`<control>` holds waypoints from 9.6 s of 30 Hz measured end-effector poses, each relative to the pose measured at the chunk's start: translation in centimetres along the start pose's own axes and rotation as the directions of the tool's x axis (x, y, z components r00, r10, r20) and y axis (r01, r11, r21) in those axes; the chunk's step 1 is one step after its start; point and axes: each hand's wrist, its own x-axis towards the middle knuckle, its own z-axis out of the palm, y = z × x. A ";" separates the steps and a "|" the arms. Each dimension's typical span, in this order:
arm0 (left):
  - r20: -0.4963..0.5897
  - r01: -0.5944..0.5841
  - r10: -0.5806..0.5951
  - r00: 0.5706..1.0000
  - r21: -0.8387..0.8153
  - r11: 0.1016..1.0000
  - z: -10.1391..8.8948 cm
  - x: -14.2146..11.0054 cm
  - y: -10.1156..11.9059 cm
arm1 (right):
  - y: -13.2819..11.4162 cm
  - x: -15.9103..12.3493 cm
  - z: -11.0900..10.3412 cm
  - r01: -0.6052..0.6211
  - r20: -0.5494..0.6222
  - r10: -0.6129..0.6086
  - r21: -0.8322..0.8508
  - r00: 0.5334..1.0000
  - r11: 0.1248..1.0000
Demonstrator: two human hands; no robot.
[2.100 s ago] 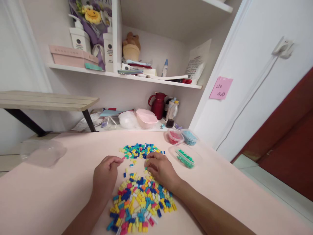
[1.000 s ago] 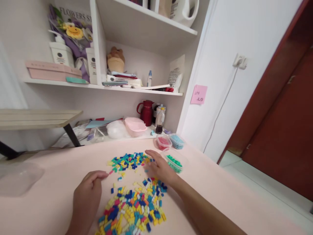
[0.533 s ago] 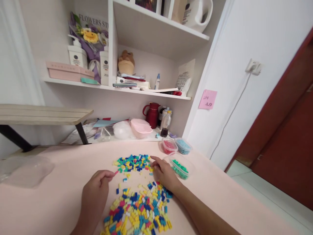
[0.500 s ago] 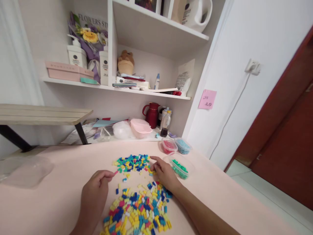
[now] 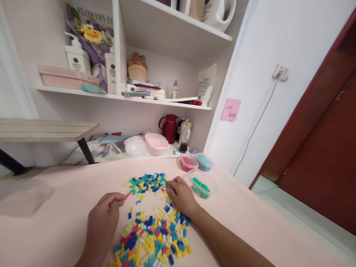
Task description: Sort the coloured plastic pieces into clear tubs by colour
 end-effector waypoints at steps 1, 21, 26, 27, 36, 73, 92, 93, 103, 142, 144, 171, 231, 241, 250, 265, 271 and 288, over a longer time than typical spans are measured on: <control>0.002 -0.001 0.001 1.000 0.000 1.000 0.0 0.0 -0.1 | -0.1 0.1 0.0 -0.008 0.015 0.009 -0.037 1.000 0.999; -0.036 0.022 -0.022 0.999 0.001 1.000 -0.2 0.2 0.3 | 0.2 0.8 -6.2 0.022 -0.207 -0.013 0.042 0.978 0.999; -0.083 -0.084 0.086 0.993 0.025 0.996 -0.2 0.2 -0.1 | 2.8 0.5 -10.2 -0.177 -0.288 0.120 -0.181 0.950 0.967; -0.085 -0.103 0.105 0.991 0.029 0.994 -0.3 0.2 -0.2 | 3.2 0.4 -10.4 -0.201 -0.249 0.136 -0.261 0.959 0.944; -0.084 -0.214 0.223 0.971 0.106 0.971 0.4 0.7 -1.4 | 1.4 0.5 -7.8 0.101 -0.150 -0.107 -0.046 0.983 0.994; 0.352 -0.386 0.195 0.915 0.628 0.676 2.0 -0.7 -1.3 | -3.0 -0.3 -2.0 0.348 0.216 -0.443 0.365 0.870 0.863; 0.441 -0.588 0.450 0.777 0.252 0.769 2.3 -0.3 -1.9 | -2.9 -1.0 0.4 0.447 0.270 -0.459 0.108 0.847 0.888; 0.388 -0.552 0.437 0.811 0.263 0.791 2.2 -0.2 -2.0 | -2.9 -1.0 0.5 0.427 0.279 -0.436 0.096 0.856 0.899; 0.351 -0.426 0.267 0.898 0.533 0.731 2.4 -0.4 -2.3 | -2.8 -0.7 0.5 0.283 0.247 -0.284 0.039 0.927 0.958; 0.049 -0.276 0.271 0.961 0.157 0.948 1.0 0.8 -2.1 | 0.1 0.7 -9.1 0.108 -0.408 -0.119 -0.050 0.905 0.993; 0.039 -0.268 0.265 0.964 0.147 0.952 0.9 1.0 -2.3 | 0.3 0.5 -10.1 -0.046 -0.443 -0.048 -0.201 0.895 0.979; -0.008 -0.212 0.213 0.977 0.076 0.974 0.5 0.0 -1.1 | -1.8 -1.2 -2.3 0.300 0.036 -0.308 0.146 0.951 0.943; 0.363 -0.430 0.284 0.888 0.429 0.795 2.3 -0.2 -2.7 | -1.6 -0.3 -1.6 0.361 0.189 -0.383 0.140 0.904 0.922; 0.302 -0.381 0.275 0.913 0.388 0.839 2.6 -0.3 -3.1 | -5.6 3.1 1.8 0.354 0.199 -0.345 -0.012 0.917 0.935; 0.276 -0.350 0.260 0.925 0.358 0.866 2.4 -0.5 -2.4 | -5.3 3.0 4.0 0.263 0.152 -0.259 -0.010 0.954 0.965; 0.307 -0.432 0.329 0.893 0.384 0.816 2.3 -0.2 -2.8 | -6.1 2.1 4.1 0.234 0.102 -0.252 0.162 0.962 0.959; 0.308 -0.424 0.319 0.896 0.386 0.819 2.2 0.0 -2.6 | -5.7 2.2 3.9 0.179 0.116 -0.217 0.274 0.969 0.945; 0.342 -0.457 0.329 0.880 0.419 0.785 2.4 -0.5 -2.6 | -5.7 2.1 3.7 0.263 0.154 -0.295 0.198 0.943 0.944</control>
